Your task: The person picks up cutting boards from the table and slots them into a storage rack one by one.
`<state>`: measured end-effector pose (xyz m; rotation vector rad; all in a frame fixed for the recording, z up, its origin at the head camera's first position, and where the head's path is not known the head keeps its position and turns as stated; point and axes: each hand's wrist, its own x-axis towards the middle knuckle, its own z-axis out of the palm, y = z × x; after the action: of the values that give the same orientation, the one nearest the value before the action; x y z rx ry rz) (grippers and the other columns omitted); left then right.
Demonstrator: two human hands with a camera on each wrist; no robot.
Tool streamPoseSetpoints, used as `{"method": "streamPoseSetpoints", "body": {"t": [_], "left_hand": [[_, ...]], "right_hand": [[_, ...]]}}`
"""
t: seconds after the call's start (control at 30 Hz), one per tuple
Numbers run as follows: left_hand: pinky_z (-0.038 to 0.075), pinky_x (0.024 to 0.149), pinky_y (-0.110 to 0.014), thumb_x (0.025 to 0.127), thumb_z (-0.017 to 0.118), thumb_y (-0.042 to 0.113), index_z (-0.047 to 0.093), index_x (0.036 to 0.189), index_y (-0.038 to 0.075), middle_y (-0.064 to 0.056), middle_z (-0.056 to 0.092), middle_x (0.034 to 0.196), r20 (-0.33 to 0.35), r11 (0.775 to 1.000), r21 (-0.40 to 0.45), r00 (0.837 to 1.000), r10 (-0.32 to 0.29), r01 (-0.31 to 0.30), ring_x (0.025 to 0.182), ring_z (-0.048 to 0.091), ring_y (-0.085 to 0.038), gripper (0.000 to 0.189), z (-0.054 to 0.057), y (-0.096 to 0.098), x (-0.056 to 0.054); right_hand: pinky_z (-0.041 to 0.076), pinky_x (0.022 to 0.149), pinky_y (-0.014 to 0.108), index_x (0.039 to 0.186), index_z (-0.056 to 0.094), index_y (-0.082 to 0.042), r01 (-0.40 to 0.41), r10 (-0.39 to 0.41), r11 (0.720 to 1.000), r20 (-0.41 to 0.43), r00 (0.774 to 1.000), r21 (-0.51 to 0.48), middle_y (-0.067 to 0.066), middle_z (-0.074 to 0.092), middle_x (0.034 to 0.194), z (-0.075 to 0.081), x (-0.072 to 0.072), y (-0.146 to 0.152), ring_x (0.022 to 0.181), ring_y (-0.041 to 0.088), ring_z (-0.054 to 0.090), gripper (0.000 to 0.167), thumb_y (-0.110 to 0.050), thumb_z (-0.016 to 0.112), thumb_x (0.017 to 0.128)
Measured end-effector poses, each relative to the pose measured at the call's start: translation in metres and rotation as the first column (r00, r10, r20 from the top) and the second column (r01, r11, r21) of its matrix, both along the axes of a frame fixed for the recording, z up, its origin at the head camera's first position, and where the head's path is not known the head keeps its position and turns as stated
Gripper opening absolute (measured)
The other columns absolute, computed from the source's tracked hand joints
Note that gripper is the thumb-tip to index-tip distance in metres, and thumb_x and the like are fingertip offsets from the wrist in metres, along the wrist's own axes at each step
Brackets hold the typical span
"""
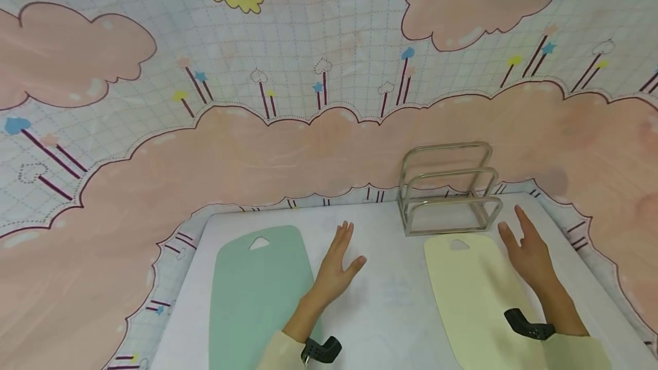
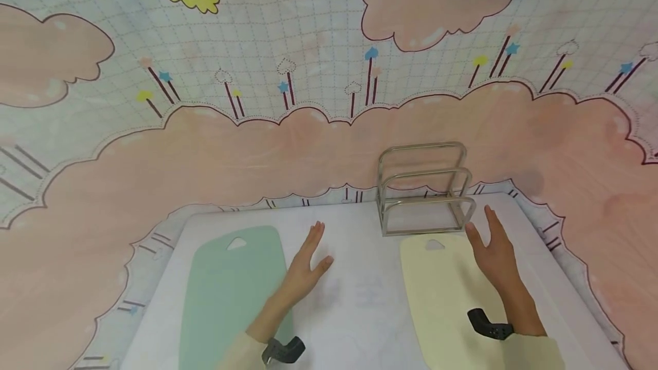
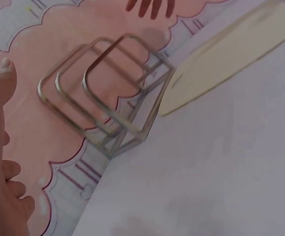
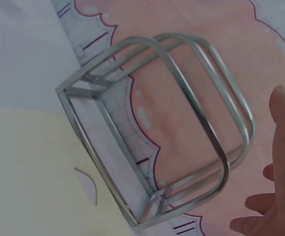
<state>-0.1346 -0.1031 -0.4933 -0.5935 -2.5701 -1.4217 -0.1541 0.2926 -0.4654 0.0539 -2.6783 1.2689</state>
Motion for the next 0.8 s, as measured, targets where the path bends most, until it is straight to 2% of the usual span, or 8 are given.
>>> {"method": "streamPoseSetpoints", "body": {"t": [0.17, 0.37, 0.57, 0.8], "left_hand": [[0.02, 0.105, -0.065, 0.097, 0.053, 0.044, 0.021, 0.152, 0.005, -0.011, 0.016, 0.157, 0.038, 0.998, 0.034, 0.997, -0.062, 0.061, 0.143, 0.012, -0.034, 0.075, -0.002, 0.025, -0.014], [0.021, 0.108, -0.059, 0.097, 0.052, 0.042, 0.022, 0.153, 0.01, -0.007, 0.018, 0.157, 0.049, 0.994, 0.059, 0.994, -0.095, 0.092, 0.143, 0.014, -0.028, 0.071, 0.001, 0.054, -0.029], [0.023, 0.11, -0.054, 0.098, 0.053, 0.039, 0.022, 0.153, 0.01, -0.007, 0.019, 0.157, 0.068, 0.994, 0.046, 0.992, -0.106, 0.103, 0.143, 0.017, -0.026, 0.069, 0.0, 0.076, -0.04], [0.026, 0.11, -0.048, 0.099, 0.054, 0.03, 0.026, 0.151, 0.006, -0.009, 0.023, 0.156, 0.078, 0.995, 0.039, 0.992, -0.099, 0.096, 0.141, 0.023, -0.024, 0.064, -0.003, 0.096, -0.056]], "right_hand": [[0.024, 0.095, 0.072, 0.153, 0.005, -0.004, 0.019, -0.019, 1.0, 0.024, 1.0, 0.019, 0.031, 0.009, 0.152, 0.001, -0.013, 0.0, 0.131, 0.058, 0.017, 0.067, -0.037, 0.036, 0.104], [0.024, 0.095, 0.072, 0.153, 0.006, -0.004, 0.025, -0.026, 1.0, 0.038, 0.999, 0.009, 0.032, 0.01, 0.152, 0.003, -0.027, 0.003, 0.13, 0.059, 0.017, 0.066, -0.039, 0.033, 0.104], [0.023, 0.094, 0.073, 0.153, 0.004, -0.004, 0.053, -0.054, 0.999, 0.089, 0.995, 0.011, 0.03, 0.008, 0.153, 0.003, -0.035, 0.002, 0.131, 0.058, 0.016, 0.069, -0.045, 0.03, 0.103], [0.02, 0.097, 0.072, 0.153, 0.005, -0.002, 0.067, -0.066, 0.998, 0.096, 0.993, -0.006, 0.03, 0.008, 0.153, -0.005, -0.045, 0.001, 0.134, 0.055, 0.015, 0.071, -0.047, 0.029, 0.103]]}}
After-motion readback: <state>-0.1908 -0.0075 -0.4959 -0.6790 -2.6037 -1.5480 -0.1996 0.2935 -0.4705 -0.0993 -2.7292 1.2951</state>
